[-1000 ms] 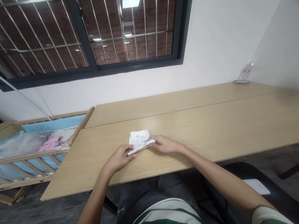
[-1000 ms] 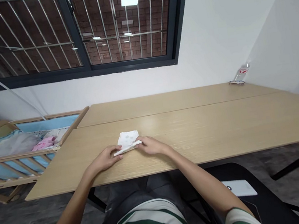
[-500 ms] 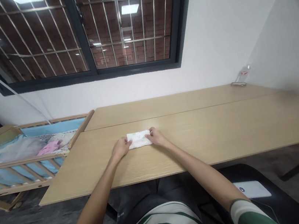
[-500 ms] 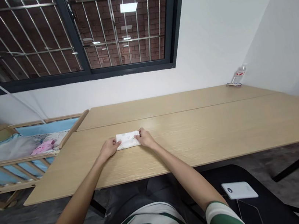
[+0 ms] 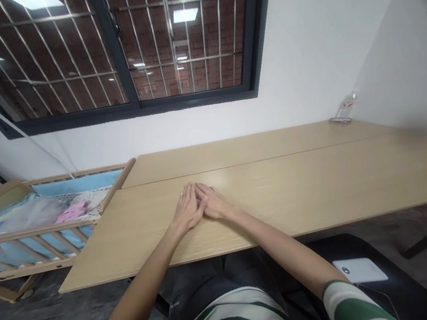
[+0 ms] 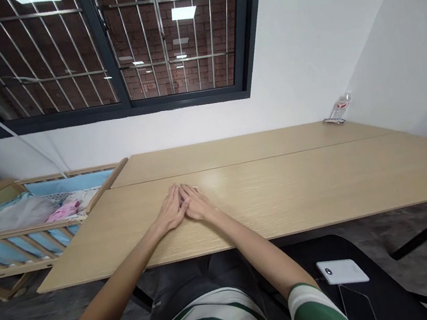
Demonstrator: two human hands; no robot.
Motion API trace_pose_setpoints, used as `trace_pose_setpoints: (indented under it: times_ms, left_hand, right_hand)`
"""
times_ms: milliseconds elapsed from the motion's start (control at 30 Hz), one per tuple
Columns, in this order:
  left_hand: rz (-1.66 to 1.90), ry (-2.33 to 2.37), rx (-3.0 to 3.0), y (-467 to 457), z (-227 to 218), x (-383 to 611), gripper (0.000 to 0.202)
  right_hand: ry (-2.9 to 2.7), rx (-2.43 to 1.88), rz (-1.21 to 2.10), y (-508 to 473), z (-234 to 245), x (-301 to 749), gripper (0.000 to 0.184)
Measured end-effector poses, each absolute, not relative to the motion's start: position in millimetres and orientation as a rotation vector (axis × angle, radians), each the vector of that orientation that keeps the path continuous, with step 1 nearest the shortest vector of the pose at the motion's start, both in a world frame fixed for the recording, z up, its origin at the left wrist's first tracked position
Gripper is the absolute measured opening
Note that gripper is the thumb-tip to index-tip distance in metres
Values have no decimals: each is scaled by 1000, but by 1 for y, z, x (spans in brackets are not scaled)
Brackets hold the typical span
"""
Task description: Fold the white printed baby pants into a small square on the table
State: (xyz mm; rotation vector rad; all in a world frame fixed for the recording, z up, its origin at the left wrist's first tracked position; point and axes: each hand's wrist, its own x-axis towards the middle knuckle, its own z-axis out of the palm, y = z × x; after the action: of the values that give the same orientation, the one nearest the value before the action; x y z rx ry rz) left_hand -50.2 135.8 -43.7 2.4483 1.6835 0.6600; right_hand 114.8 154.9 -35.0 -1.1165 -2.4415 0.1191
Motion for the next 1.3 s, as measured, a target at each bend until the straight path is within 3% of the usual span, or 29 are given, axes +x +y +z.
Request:
trace_pose_setpoints:
  times_ms: [233, 667, 1100, 1300]
  left_hand:
    - [454, 1730, 2396, 145, -63, -51, 94]
    - [450, 1834, 2353, 141, -67, -53, 101]
    - [499, 1734, 2470, 135, -56, -63, 103]
    - [515, 1589, 2614, 129, -37, -76, 91]
  right_hand:
    - [-2587, -1302, 167, 163, -47, 114, 71]
    - [-2476, -1368, 321, 160, -48, 133, 89]
    - [-2505, -1304, 344, 162, -51, 138, 99]
    - [-2517, -1303, 402, 163, -48, 142, 104]
